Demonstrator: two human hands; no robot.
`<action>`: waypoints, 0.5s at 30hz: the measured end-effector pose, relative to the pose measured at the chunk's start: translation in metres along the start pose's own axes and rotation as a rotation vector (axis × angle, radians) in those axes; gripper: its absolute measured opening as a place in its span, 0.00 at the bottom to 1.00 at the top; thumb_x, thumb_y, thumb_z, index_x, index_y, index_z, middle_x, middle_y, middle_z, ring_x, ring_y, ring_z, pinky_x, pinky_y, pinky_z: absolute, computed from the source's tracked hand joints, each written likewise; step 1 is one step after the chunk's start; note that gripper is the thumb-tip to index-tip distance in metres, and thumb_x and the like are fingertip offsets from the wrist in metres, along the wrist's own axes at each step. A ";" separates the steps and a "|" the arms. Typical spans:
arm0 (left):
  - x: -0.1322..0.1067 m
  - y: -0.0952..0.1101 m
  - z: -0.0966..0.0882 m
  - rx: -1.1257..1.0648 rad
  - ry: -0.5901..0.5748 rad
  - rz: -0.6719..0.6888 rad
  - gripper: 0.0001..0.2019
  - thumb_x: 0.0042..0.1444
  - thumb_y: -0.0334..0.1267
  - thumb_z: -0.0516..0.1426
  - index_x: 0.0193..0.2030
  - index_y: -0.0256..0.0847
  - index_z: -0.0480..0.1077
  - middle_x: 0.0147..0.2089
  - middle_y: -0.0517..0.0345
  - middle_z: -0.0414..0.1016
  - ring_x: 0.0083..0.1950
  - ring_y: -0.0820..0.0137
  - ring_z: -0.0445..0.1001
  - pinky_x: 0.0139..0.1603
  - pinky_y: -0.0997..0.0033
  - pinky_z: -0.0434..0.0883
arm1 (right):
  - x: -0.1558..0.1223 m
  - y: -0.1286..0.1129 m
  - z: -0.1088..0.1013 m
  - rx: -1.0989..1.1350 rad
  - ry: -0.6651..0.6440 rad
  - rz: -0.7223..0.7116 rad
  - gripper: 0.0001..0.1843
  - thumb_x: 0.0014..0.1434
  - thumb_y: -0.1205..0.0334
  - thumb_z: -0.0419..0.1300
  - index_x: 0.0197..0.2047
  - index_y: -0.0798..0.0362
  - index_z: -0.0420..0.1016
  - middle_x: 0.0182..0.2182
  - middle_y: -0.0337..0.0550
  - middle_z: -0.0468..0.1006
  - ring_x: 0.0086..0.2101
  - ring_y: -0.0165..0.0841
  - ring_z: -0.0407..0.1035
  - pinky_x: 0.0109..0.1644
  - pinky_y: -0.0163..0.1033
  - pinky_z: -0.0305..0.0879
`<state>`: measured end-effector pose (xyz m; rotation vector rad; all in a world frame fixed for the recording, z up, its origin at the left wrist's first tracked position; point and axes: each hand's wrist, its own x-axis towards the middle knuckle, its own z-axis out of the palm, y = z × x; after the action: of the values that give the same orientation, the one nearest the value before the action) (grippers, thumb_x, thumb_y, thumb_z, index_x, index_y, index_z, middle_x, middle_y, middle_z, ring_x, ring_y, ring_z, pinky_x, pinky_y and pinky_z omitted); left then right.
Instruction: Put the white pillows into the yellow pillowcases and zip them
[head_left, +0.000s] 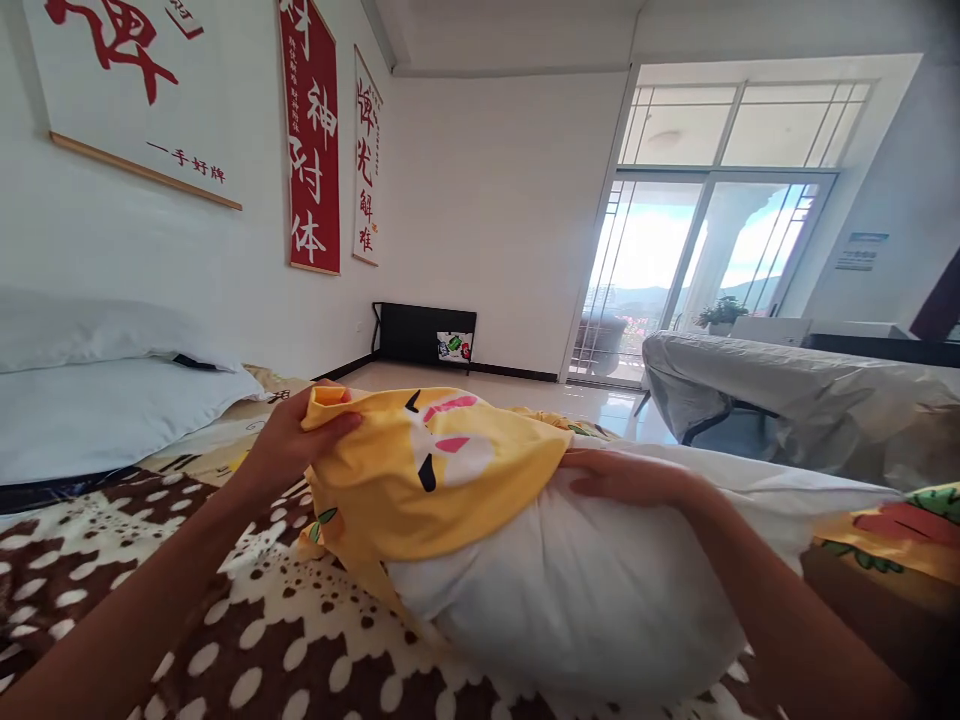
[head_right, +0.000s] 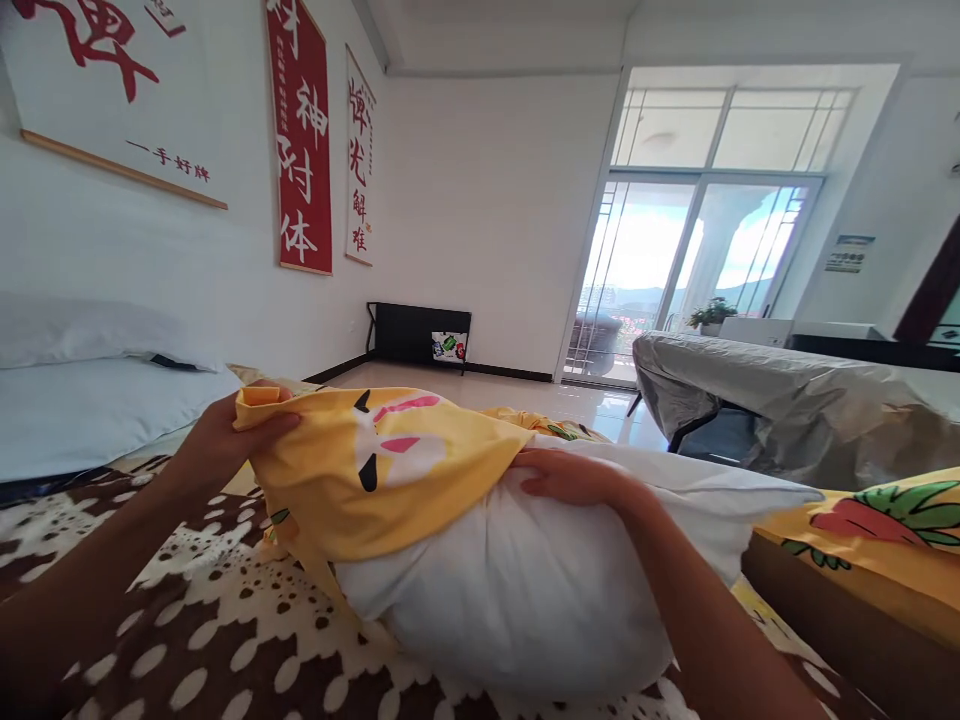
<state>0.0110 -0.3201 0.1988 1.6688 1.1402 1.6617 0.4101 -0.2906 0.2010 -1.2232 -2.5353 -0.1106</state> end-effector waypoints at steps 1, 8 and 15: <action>0.000 -0.004 -0.002 -0.015 0.008 0.021 0.15 0.41 0.45 0.66 0.34 0.39 0.73 0.32 0.60 0.73 0.34 0.71 0.69 0.31 0.79 0.67 | 0.000 -0.006 -0.016 0.052 -0.019 0.012 0.14 0.56 0.59 0.55 0.42 0.46 0.79 0.42 0.42 0.79 0.42 0.36 0.73 0.46 0.40 0.67; -0.004 0.007 0.017 -0.031 0.083 0.134 0.13 0.43 0.44 0.65 0.31 0.38 0.74 0.35 0.58 0.74 0.36 0.69 0.71 0.34 0.76 0.68 | 0.097 -0.111 -0.004 0.283 0.454 -0.105 0.24 0.57 0.55 0.55 0.57 0.50 0.67 0.46 0.46 0.75 0.44 0.36 0.68 0.48 0.42 0.61; -0.017 -0.023 -0.020 -0.351 -0.054 0.042 0.39 0.40 0.51 0.65 0.60 0.47 0.59 0.45 0.53 0.76 0.39 0.63 0.75 0.36 0.69 0.73 | 0.149 -0.134 0.058 0.495 0.491 -0.125 0.16 0.62 0.58 0.47 0.27 0.54 0.70 0.21 0.36 0.70 0.23 0.26 0.59 0.31 0.31 0.53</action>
<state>-0.0115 -0.3268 0.1728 1.5097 0.7393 1.7160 0.2056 -0.2518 0.2035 -0.7336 -2.0367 0.1620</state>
